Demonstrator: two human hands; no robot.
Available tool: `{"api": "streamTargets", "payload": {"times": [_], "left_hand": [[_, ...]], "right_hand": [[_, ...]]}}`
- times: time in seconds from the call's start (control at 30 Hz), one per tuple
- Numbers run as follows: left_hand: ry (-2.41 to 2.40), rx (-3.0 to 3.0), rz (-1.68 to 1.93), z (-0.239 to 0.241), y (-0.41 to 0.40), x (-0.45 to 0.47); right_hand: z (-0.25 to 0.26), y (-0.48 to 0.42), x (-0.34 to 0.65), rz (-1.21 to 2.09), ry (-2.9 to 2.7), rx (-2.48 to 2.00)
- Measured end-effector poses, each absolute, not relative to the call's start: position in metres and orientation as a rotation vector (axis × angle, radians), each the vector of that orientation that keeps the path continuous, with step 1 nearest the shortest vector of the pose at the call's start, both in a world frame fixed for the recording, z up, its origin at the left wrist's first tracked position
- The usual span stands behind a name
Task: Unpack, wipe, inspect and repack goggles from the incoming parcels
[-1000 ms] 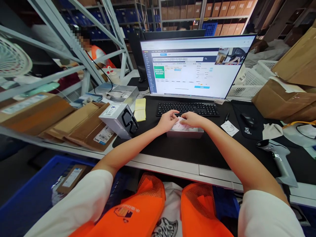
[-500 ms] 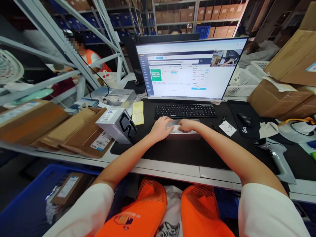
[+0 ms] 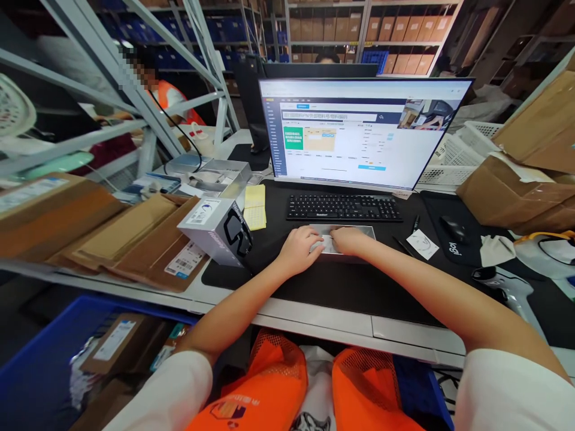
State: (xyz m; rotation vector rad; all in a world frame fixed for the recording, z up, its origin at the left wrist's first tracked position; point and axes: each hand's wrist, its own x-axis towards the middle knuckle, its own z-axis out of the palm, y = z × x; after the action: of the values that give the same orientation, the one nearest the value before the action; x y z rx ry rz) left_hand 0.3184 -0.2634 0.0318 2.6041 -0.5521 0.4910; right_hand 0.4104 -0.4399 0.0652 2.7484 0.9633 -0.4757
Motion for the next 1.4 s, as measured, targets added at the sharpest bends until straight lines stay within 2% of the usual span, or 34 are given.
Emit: {"api": "streamTargets", "payload": {"times": [0.33,0.57,1.17,1.4], "left_hand": [[-0.601,2.62,0.458,0.031,-0.261,0.315],[-0.65,2.678,0.441,0.025,-0.261,0.315],[-0.704,2.753,0.427,0.022,-0.261,0.314],[-0.707,2.75,0.419,0.022,-0.261,0.314]], "right_hand": [[0.069,-0.445,0.411,-0.344,1.142,2.619],[0.071,-0.45,0.423,-0.451,1.206,2.526],[0.075,-0.452,0.42,-0.636,0.871,2.617],[0.073,-0.473,0.434,-0.805,1.037,2.693]]}}
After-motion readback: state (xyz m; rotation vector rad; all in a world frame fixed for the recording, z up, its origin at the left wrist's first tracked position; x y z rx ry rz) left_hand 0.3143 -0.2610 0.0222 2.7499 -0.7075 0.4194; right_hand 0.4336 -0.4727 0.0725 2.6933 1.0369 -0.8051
